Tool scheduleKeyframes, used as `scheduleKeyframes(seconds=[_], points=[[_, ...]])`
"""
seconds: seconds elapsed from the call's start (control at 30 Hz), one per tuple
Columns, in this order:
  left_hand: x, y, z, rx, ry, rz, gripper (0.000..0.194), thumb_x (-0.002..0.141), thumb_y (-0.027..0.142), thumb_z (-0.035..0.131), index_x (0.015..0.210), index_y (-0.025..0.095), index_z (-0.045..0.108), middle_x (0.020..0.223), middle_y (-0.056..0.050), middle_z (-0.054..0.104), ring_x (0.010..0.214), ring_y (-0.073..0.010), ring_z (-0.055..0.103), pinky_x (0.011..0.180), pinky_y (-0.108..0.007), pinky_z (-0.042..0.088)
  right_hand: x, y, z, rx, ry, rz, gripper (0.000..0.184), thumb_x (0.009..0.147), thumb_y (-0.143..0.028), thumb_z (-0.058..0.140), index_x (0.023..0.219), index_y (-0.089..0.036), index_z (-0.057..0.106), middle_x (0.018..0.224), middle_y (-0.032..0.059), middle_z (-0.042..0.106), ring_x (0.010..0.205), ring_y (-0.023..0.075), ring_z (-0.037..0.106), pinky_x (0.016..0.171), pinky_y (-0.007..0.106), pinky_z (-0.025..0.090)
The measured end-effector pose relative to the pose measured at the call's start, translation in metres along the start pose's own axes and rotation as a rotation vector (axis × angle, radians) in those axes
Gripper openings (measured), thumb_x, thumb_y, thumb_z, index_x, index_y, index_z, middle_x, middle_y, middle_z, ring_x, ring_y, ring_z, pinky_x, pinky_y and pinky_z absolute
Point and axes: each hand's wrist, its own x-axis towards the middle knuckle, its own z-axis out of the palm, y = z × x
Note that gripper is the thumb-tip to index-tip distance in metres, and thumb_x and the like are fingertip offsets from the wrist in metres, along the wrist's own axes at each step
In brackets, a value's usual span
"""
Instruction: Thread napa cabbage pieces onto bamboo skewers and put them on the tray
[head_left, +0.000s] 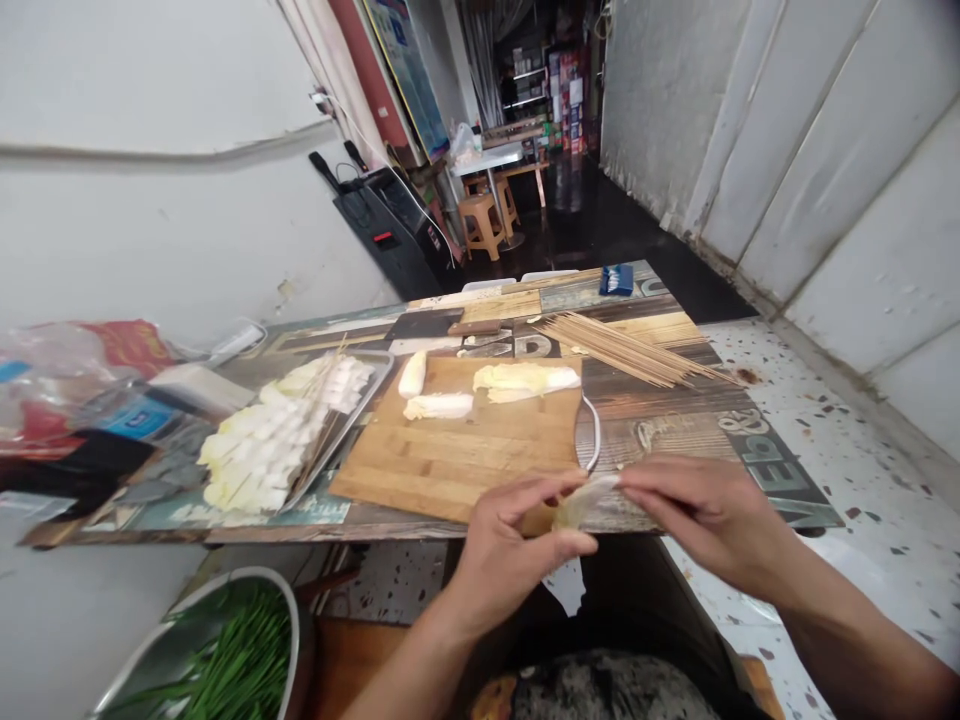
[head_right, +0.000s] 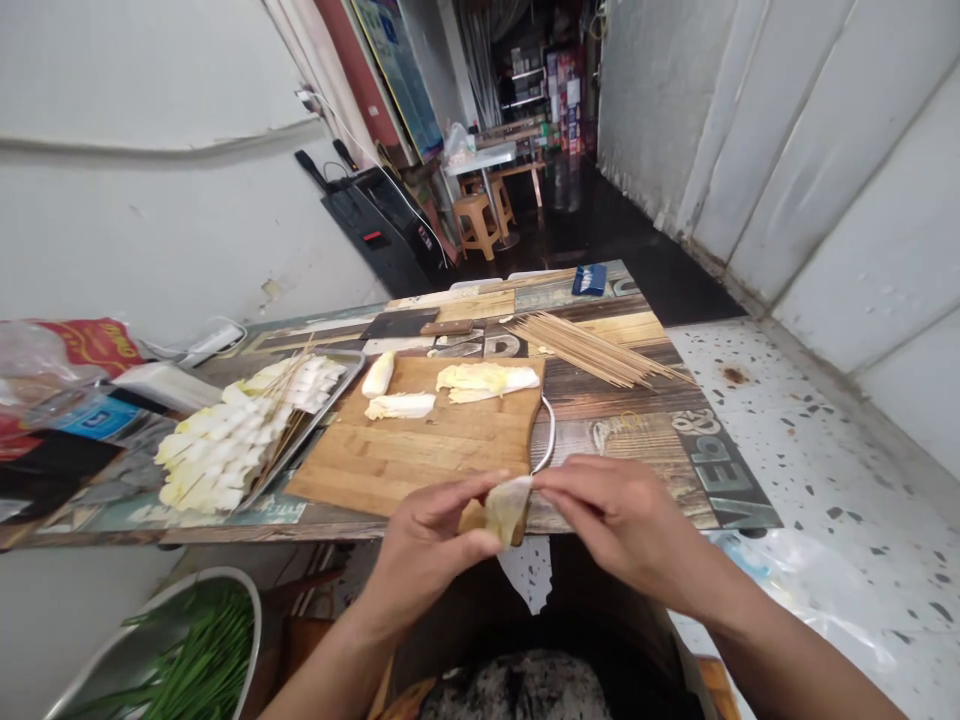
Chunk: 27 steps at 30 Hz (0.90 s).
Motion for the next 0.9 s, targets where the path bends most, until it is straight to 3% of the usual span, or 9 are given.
scheduleKeyframes(seconds=[0.07, 0.17, 0.27, 0.4, 0.5, 0.67, 0.8, 0.9], points=[[0.016, 0.002, -0.019, 0.131, -0.034, 0.057, 0.025, 0.072, 0.025, 0.076, 0.096, 0.029, 0.077, 0.1, -0.007, 0.075, 0.094, -0.0241, 0.067, 0.091, -0.038, 0.049, -0.005, 0.008, -0.008, -0.073, 0.125, 0.04, 0.016, 0.09, -0.018, 0.056, 0.096, -0.022, 0.07, 0.086, 0.001, 0.074, 0.074, 0.013, 0.069, 0.064, 0.022, 0.054], [0.054, -0.003, -0.042, 0.48, 0.108, 0.339, 0.019, 0.08, 0.023, 0.067, 0.096, 0.027, 0.077, 0.103, -0.008, 0.074, 0.103, -0.0241, 0.063, 0.102, -0.04, 0.041, -0.016, 0.021, -0.014, -0.2, 0.285, 0.089, 0.013, 0.088, -0.021, 0.06, 0.094, -0.022, 0.071, 0.089, 0.002, 0.075, 0.075, 0.0168, 0.071, 0.069, 0.026, 0.058], [0.098, -0.015, -0.045, 0.805, -0.04, 0.518, 0.025, 0.084, 0.022, 0.061, 0.107, 0.023, 0.072, 0.113, -0.01, 0.07, 0.109, -0.026, 0.06, 0.102, -0.044, 0.04, -0.025, 0.03, -0.012, -0.312, 0.404, 0.136, 0.016, 0.088, -0.02, 0.058, 0.098, -0.023, 0.071, 0.09, 0.0023, 0.075, 0.076, 0.0189, 0.072, 0.07, 0.029, 0.059], [0.146, -0.028, -0.033, 1.078, -0.241, 0.434, 0.041, 0.081, 0.018, 0.063, 0.121, 0.022, 0.064, 0.139, -0.011, 0.055, 0.132, -0.0299, 0.043, 0.11, -0.049, 0.03, -0.032, 0.034, -0.012, -0.352, 0.44, 0.179, 0.016, 0.089, -0.022, 0.057, 0.097, -0.023, 0.071, 0.09, 0.0026, 0.075, 0.075, 0.0195, 0.072, 0.067, 0.03, 0.059], [0.169, -0.033, -0.032, 1.108, -0.273, 0.352, 0.038, 0.08, 0.023, 0.064, 0.118, 0.02, 0.066, 0.132, -0.013, 0.06, 0.125, -0.0307, 0.05, 0.109, -0.047, 0.032, -0.036, 0.035, -0.015, -0.349, 0.437, 0.178, 0.015, 0.088, -0.022, 0.057, 0.096, -0.021, 0.071, 0.089, 0.0032, 0.075, 0.074, 0.019, 0.072, 0.067, 0.029, 0.059], [0.185, -0.031, -0.048, 1.067, -0.335, 0.339, 0.034, 0.08, 0.016, 0.055, 0.108, 0.019, 0.072, 0.116, -0.01, 0.07, 0.11, -0.026, 0.062, 0.099, -0.036, 0.044, -0.041, 0.04, -0.017, -0.348, 0.44, 0.179, 0.016, 0.089, -0.022, 0.057, 0.098, -0.021, 0.07, 0.091, 0.0039, 0.075, 0.076, 0.0192, 0.071, 0.07, 0.03, 0.059], [0.18, -0.019, -0.055, 1.036, -0.3, 0.379, 0.039, 0.081, 0.012, 0.047, 0.113, 0.019, 0.07, 0.123, -0.008, 0.066, 0.118, -0.0226, 0.058, 0.104, -0.034, 0.041, -0.042, 0.043, -0.013, -0.324, 0.432, 0.179, 0.016, 0.089, -0.022, 0.058, 0.1, -0.021, 0.07, 0.092, 0.0044, 0.074, 0.079, 0.0197, 0.071, 0.071, 0.031, 0.059], [0.173, -0.011, -0.048, 1.087, -0.386, 0.458, 0.031, 0.083, 0.021, 0.057, 0.111, 0.021, 0.07, 0.13, -0.008, 0.061, 0.122, -0.0237, 0.053, 0.107, -0.037, 0.036, -0.041, 0.043, -0.012, -0.311, 0.428, 0.183, 0.016, 0.089, -0.022, 0.058, 0.099, -0.021, 0.07, 0.092, 0.004, 0.074, 0.079, 0.0198, 0.071, 0.071, 0.03, 0.059]])
